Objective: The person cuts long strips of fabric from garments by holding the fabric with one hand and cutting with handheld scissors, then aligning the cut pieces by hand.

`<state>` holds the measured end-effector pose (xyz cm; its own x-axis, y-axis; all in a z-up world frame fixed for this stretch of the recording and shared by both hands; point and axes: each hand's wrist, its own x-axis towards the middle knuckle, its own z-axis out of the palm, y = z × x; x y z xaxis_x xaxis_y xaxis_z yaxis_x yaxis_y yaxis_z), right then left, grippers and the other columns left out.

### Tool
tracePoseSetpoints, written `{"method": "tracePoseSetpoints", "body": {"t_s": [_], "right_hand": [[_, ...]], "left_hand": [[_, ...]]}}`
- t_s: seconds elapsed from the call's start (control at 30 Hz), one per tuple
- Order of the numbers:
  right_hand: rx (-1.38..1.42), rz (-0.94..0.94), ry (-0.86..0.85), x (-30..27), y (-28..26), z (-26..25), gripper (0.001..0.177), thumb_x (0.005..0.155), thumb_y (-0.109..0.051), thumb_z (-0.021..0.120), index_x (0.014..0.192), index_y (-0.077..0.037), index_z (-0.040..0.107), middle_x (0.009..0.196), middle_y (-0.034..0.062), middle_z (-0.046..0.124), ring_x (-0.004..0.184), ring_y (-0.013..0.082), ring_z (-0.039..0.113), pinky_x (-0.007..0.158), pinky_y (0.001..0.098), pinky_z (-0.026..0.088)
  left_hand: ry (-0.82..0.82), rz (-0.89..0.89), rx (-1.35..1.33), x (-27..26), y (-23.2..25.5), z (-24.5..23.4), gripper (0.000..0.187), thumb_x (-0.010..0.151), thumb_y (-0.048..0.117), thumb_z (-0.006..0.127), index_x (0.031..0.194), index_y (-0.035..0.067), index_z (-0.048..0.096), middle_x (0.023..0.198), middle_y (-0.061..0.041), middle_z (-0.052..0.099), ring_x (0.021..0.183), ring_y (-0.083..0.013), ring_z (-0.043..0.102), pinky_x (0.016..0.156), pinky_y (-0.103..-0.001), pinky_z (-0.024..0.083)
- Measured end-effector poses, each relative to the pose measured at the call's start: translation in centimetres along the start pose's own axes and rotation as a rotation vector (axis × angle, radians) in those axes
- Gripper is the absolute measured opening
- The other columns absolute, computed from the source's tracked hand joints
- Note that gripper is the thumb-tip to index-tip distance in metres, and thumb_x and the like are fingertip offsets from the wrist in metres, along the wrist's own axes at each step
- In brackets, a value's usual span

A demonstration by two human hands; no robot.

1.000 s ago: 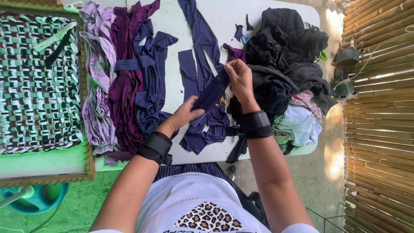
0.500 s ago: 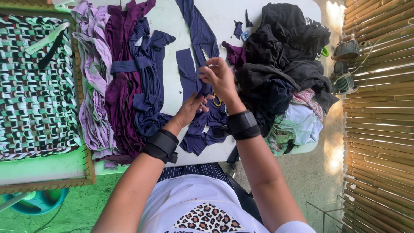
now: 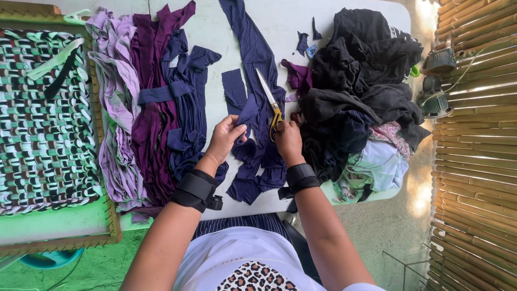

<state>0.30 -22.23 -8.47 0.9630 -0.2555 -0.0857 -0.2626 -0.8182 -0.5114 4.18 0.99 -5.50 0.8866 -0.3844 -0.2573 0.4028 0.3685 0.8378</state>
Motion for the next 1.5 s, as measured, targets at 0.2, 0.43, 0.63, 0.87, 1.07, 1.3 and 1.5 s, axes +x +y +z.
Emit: {"method": "tracePoseSetpoints", "body": {"t_s": [0.2, 0.43, 0.63, 0.87, 1.07, 1.3, 1.5], "right_hand": [[-0.121, -0.028, -0.013, 0.4, 0.2, 0.1, 0.033, 0.078, -0.010, 0.079, 0.107, -0.010, 0.062, 0.106, 0.0142, 0.065, 0.097, 0.0367, 0.065, 0.080, 0.0467, 0.054], [-0.099, -0.021, -0.040, 0.2, -1.3, -2.6, 0.049, 0.077, -0.009, 0.077, 0.122, -0.013, 0.058, 0.098, 0.0152, 0.069, 0.095, 0.0372, 0.067, 0.080, 0.0472, 0.053], [0.388, 0.093, -0.153, -0.4, 0.8, -2.7, 0.058, 0.084, 0.000, 0.067, 0.139, -0.015, 0.056, 0.095, 0.0073, 0.070, 0.076, 0.0182, 0.073, 0.070, 0.0319, 0.058], [0.670, 0.099, -0.226, -2.1, -0.2, -4.2, 0.076, 0.085, -0.013, 0.084, 0.154, -0.010, 0.051, 0.091, 0.0029, 0.061, 0.078, 0.0068, 0.055, 0.070, 0.0250, 0.048], [0.770, -0.084, -0.365, -4.0, -4.2, -6.9, 0.083, 0.078, -0.019, 0.091, 0.150, -0.007, 0.053, 0.120, 0.0035, 0.064, 0.100, 0.0095, 0.058, 0.084, 0.0262, 0.050], [0.518, -0.121, -0.370, -4.4, -6.1, -8.3, 0.089, 0.069, -0.028, 0.093, 0.147, -0.008, 0.055, 0.127, 0.0094, 0.071, 0.102, 0.0145, 0.068, 0.090, 0.0298, 0.057], [0.498, -0.136, -0.368, -4.2, -6.0, -8.5, 0.089, 0.070, -0.031, 0.093, 0.146, -0.008, 0.054, 0.129, 0.0100, 0.070, 0.108, 0.0160, 0.070, 0.094, 0.0321, 0.058]], "left_hand": [[0.100, -0.050, 0.000, 0.6, -1.3, -1.2, 0.017, 0.107, 0.013, 0.064, 0.105, -0.003, 0.070, 0.086, -0.003, 0.067, 0.076, -0.0092, 0.065, 0.072, -0.024, 0.055], [0.200, -0.032, -0.013, 0.2, 3.0, 1.6, 0.029, 0.094, 0.007, 0.057, 0.120, 0.017, 0.051, 0.089, -0.006, 0.073, 0.078, -0.0081, 0.073, 0.059, -0.021, 0.051], [0.105, -0.018, 0.026, 0.9, 1.6, 0.4, 0.025, 0.105, 0.009, 0.051, 0.116, 0.001, 0.071, 0.104, -0.014, 0.079, 0.077, -0.0068, 0.066, 0.071, -0.021, 0.054], [0.127, 0.071, 0.042, 1.8, 0.8, -0.4, 0.020, 0.095, 0.002, 0.066, 0.115, -0.001, 0.065, 0.111, -0.015, 0.077, 0.083, -0.0061, 0.064, 0.077, -0.020, 0.050], [0.180, 0.073, 0.077, 2.9, -0.3, -1.7, 0.015, 0.097, 0.001, 0.067, 0.111, -0.001, 0.065, 0.101, -0.010, 0.075, 0.081, -0.0075, 0.063, 0.077, -0.022, 0.050], [0.146, 0.060, 0.173, 2.7, 0.1, -1.8, 0.016, 0.097, 0.001, 0.066, 0.113, 0.000, 0.067, 0.091, -0.003, 0.070, 0.079, -0.0068, 0.060, 0.076, -0.022, 0.051], [0.120, 0.037, 0.232, 2.0, 1.3, -1.6, 0.016, 0.097, -0.001, 0.064, 0.113, 0.001, 0.066, 0.088, -0.003, 0.071, 0.078, -0.0065, 0.062, 0.073, -0.022, 0.049]]}}
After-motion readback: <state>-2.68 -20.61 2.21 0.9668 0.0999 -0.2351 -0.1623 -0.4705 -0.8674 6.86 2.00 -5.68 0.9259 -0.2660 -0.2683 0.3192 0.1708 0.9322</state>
